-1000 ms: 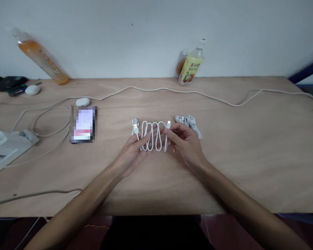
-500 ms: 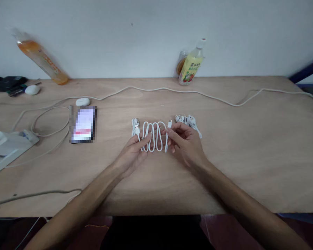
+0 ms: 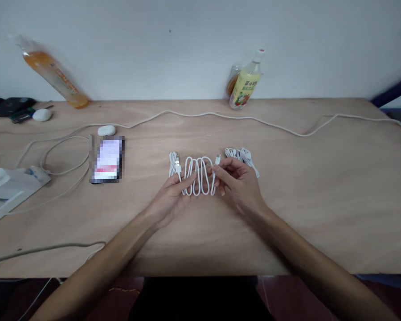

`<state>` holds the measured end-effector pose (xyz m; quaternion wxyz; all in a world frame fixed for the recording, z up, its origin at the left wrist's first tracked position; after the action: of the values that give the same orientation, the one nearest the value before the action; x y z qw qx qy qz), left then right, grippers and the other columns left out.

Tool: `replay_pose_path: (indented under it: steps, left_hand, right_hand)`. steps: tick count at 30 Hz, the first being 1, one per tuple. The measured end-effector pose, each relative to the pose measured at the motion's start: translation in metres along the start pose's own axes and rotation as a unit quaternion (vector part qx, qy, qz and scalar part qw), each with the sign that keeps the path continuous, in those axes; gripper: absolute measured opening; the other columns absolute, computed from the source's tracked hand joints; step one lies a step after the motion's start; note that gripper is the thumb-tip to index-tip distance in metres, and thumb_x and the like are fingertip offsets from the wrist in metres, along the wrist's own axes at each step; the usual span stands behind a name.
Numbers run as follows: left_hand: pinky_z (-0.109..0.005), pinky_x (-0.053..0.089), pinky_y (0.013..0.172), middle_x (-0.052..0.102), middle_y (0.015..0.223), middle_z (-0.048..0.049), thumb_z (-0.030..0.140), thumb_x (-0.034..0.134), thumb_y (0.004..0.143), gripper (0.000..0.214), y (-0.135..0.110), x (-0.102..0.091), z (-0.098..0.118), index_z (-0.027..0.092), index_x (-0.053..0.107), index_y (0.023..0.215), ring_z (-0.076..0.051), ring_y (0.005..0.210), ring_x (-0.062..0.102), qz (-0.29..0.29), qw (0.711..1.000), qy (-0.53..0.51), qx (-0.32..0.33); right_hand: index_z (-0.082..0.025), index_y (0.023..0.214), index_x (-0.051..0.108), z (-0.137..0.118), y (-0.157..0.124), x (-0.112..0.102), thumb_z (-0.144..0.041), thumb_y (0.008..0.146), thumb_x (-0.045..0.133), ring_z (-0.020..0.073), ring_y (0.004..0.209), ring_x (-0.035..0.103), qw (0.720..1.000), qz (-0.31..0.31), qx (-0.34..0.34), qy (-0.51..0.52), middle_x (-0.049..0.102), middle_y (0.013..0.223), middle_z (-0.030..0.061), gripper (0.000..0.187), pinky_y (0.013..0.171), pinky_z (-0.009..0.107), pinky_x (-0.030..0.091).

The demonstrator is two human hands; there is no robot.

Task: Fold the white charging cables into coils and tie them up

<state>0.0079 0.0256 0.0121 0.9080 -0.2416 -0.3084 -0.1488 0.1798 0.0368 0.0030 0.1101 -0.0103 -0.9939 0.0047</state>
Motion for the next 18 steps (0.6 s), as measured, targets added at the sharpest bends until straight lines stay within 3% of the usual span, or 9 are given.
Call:
replay_pose_path:
  steps: [7,18]
  left_hand:
    - [-0.039,0.061,0.102,0.085,0.119,-0.0156,0.018,0.071,0.104,0.023,0.0001,-0.0004,-0.0004,0.013,0.084,0.123,-0.025,0.103,0.082,-0.013,1.0,0.011,-0.001]
    - [-0.04,0.062,0.102,0.085,0.117,-0.0148,0.024,0.077,0.101,0.023,-0.0009,0.0002,-0.0005,0.014,0.085,0.12,-0.027,0.107,0.081,-0.023,1.0,0.017,0.001]
  right_hand:
    - [-0.022,0.079,0.074,0.0007,0.0002,0.001,-0.045,0.081,0.094,0.0096,0.045,0.058,1.0,-0.002,0.006,0.007,0.07,0.059,-0.0032,0.031,0.037,0.018,0.047]
    - [-0.022,0.078,0.072,0.0001,-0.0007,0.0012,-0.046,0.08,0.095,0.0095,0.043,0.057,1.0,-0.007,0.016,0.011,0.069,0.057,-0.0043,0.033,0.036,0.019,0.047]
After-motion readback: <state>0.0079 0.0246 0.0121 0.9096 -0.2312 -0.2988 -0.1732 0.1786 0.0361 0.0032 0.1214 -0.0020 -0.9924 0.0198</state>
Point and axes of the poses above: each hand's wrist, its own y-axis towards the middle knuckle, its own x-axis out of the palm, z = x × y, the point moved 3 cm from there along y, towards the middle knuckle
